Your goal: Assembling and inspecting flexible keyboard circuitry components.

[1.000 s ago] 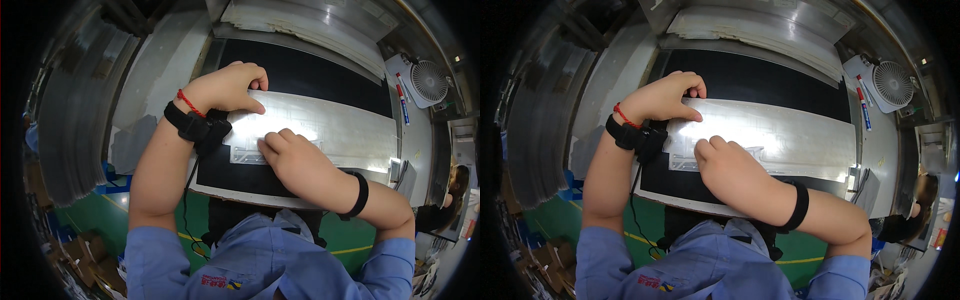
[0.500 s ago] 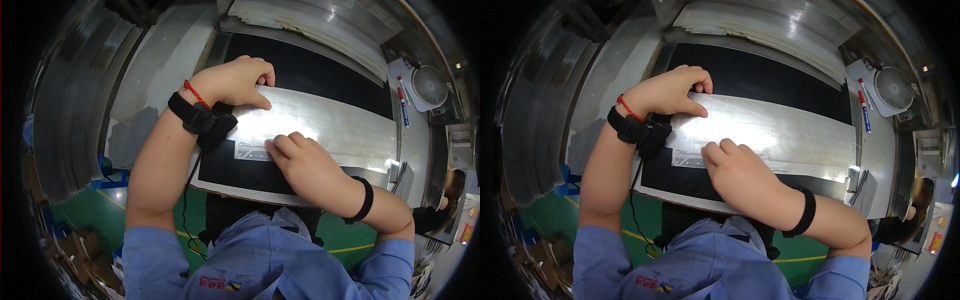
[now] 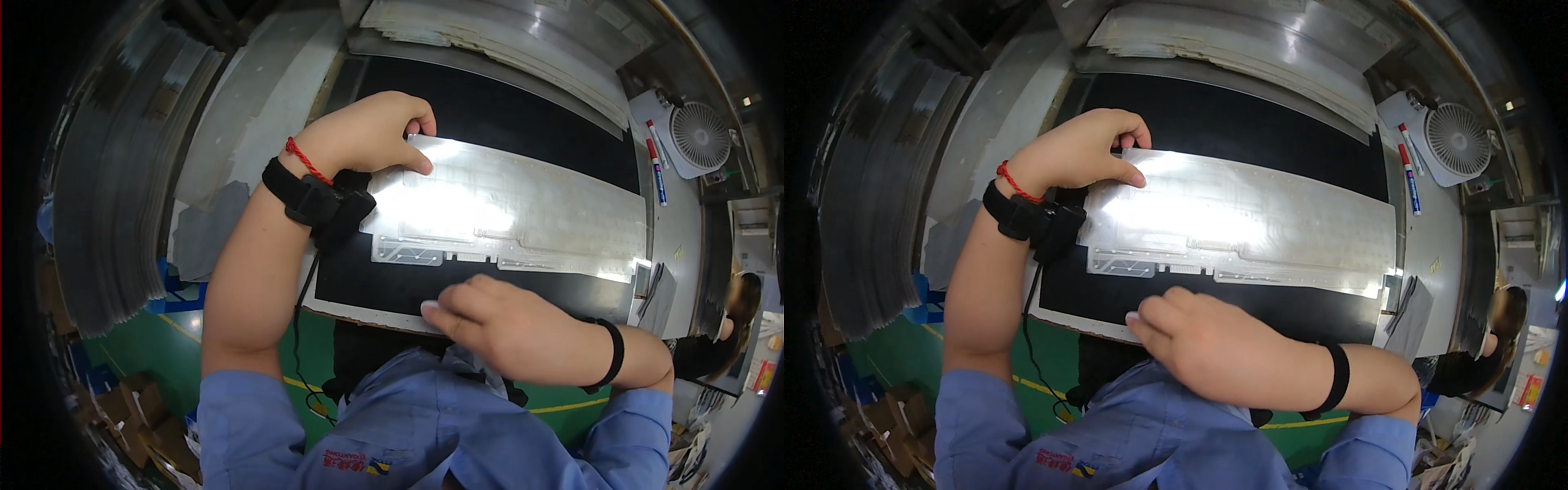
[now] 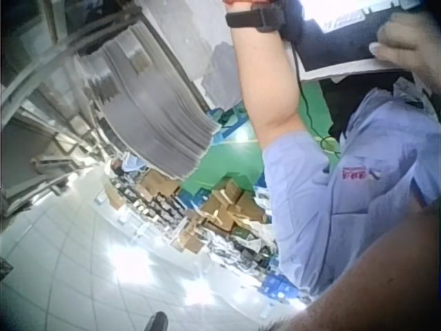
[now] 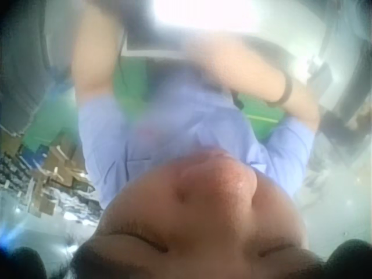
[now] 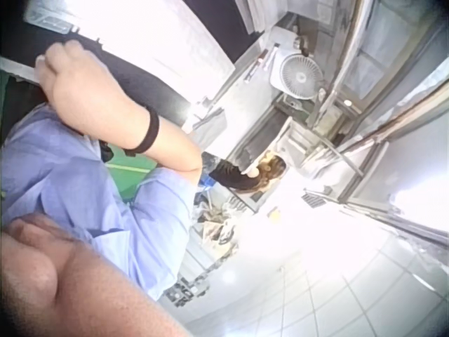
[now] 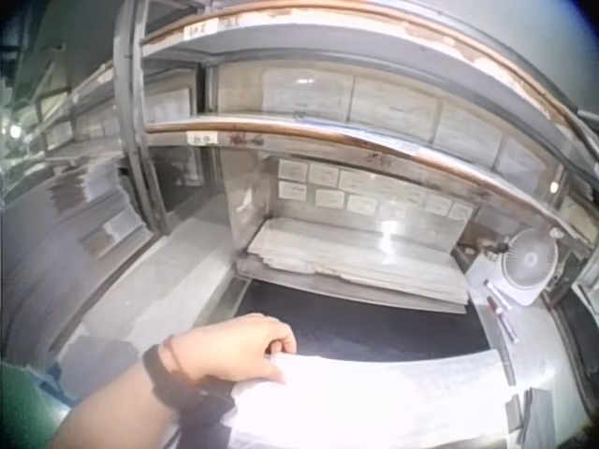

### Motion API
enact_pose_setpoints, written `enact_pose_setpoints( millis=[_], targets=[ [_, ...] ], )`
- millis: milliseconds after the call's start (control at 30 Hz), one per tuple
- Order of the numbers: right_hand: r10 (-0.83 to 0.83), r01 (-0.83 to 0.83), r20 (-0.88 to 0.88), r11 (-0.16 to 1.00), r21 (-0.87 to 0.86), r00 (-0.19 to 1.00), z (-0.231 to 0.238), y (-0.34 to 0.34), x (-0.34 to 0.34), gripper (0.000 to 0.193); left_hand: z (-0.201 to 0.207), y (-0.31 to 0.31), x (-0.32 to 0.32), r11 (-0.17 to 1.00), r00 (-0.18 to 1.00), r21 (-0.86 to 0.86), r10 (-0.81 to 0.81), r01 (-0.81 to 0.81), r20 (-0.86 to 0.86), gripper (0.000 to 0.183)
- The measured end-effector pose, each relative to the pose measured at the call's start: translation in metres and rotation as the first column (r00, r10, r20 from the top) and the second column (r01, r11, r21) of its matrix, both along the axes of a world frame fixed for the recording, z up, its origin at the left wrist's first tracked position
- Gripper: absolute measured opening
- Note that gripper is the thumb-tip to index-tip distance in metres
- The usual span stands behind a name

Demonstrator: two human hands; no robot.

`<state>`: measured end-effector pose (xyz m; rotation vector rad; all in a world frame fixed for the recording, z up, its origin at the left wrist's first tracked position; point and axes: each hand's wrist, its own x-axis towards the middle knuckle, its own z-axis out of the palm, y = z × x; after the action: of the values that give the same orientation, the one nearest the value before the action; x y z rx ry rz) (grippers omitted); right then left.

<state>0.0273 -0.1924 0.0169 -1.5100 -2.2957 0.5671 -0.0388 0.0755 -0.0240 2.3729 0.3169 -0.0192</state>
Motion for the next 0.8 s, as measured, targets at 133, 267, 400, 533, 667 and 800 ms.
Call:
enact_pose_setpoints(
  millis=[133, 267, 400, 533, 667, 800],
  targets=[
    [0.091, -0.09, -0.036, 0.996, 0.016, 0.995, -0.004, -0.006, 0.003, 0.032, -0.003, 0.001, 0.003, 0.999, 0.999, -0.002, 0.044, -0.044, 0.022, 0.034],
    [0.183, -0.182, -0.002, 0.98, 0.083, 0.983, -0.019, -0.009, -0.006, 0.03, 0.001, 0.0, 0.01, 0.988, 0.994, -0.112, 0.106, -0.106, -0.004, 0.029],
    [0.255, -0.255, 0.015, 0.966, 0.047, 0.967, -0.02, -0.01, -0.003, 0.041, 0.003, 0.0, 0.013, 0.974, 0.98, -0.115, 0.189, -0.195, -0.06, 0.029],
    [0.221, -0.219, -0.03, 0.974, 0.064, 0.975, -0.022, -0.013, 0.003, 0.039, -0.019, 0.007, 0.013, 0.987, 0.941, -0.059, 0.161, -0.151, 0.298, 0.029],
    [0.193, -0.188, -0.06, 0.979, 0.077, 0.979, -0.027, -0.017, 0.008, 0.034, -0.007, 0.01, 0.015, 0.944, 0.979, -0.305, 0.169, -0.128, 0.115, 0.027],
    [0.169, -0.156, -0.115, 0.981, 0.119, 0.979, -0.035, -0.02, 0.012, 0.025, 0.017, -0.009, 0.003, 0.781, 0.986, -0.613, 0.016, -0.116, -0.167, 0.03]
  ],
)
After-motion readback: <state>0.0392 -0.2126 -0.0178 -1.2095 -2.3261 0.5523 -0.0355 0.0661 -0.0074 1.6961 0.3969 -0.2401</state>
